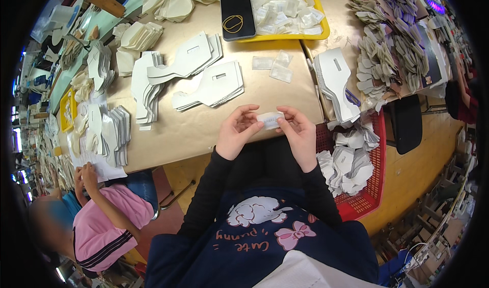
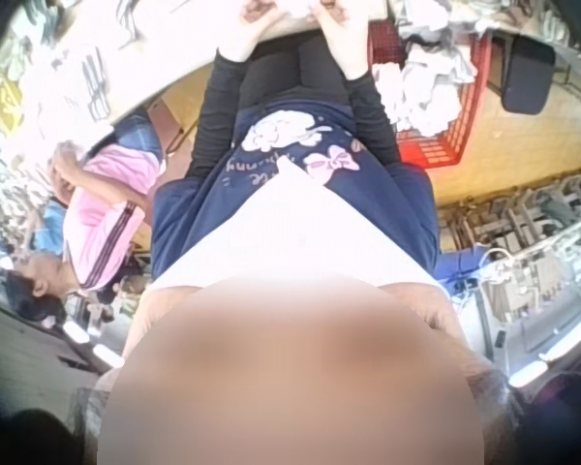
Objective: The person assembles white face masks by inserting small rectangular inserts into the mask frames and stacking the completed units. The person handles the inserts and mask frames by hand, repeatedly picking, inserting, and stacking them on the table.
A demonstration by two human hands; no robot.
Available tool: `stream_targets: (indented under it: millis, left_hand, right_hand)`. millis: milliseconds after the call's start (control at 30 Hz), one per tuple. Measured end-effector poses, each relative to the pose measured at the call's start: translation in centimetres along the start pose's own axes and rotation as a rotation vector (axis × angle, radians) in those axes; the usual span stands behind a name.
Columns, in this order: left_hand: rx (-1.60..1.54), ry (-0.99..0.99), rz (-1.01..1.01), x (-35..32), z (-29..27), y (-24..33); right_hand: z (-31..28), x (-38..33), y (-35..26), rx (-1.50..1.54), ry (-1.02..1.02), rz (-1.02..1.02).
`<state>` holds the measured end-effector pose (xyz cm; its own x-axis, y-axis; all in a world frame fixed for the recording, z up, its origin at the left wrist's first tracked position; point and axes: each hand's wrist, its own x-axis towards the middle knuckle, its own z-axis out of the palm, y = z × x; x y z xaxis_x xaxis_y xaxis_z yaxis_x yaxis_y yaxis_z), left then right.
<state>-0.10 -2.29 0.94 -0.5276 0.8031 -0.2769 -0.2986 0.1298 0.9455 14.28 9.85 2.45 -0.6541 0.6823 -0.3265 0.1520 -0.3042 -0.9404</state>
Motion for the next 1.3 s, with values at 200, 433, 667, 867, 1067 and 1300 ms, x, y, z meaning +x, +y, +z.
stream_targets:
  millis: [200,433,667,867,1067,1300]
  left_hand:
    - [-0.122,-0.111,-0.131,-0.5,0.6,0.5]
    - [-0.543,0.212,-0.154,-0.7,2.7,-0.6]
    - [0.420,0.381,0.070,-2.0,0.8,-1.3]
    - [1.112,0.192,0.515,-2.7,-0.4,-2.8]
    - [1.271,0.190,0.486,-2.6,0.1,-4.0]
    - [1.226,0.220,0.494,-2.4,0.1,-4.3]
  right_hand:
    - [0.0,0.0,-0.9,-0.129,-0.091,-0.241]
    - [0.7,0.5,1.6,-0.067,-0.118,-0.092]
    - [0.3,1.1,2.0,-0.630,0.064,-0.228]
    - [1.3,0.0,2.6,-1.048,0.226,-0.510]
    - [0.6,-0.7,4.5,-1.363,0.192,-0.503]
    - [-1.8,-0.1,4.9,-1.297,0.276,-0.502]
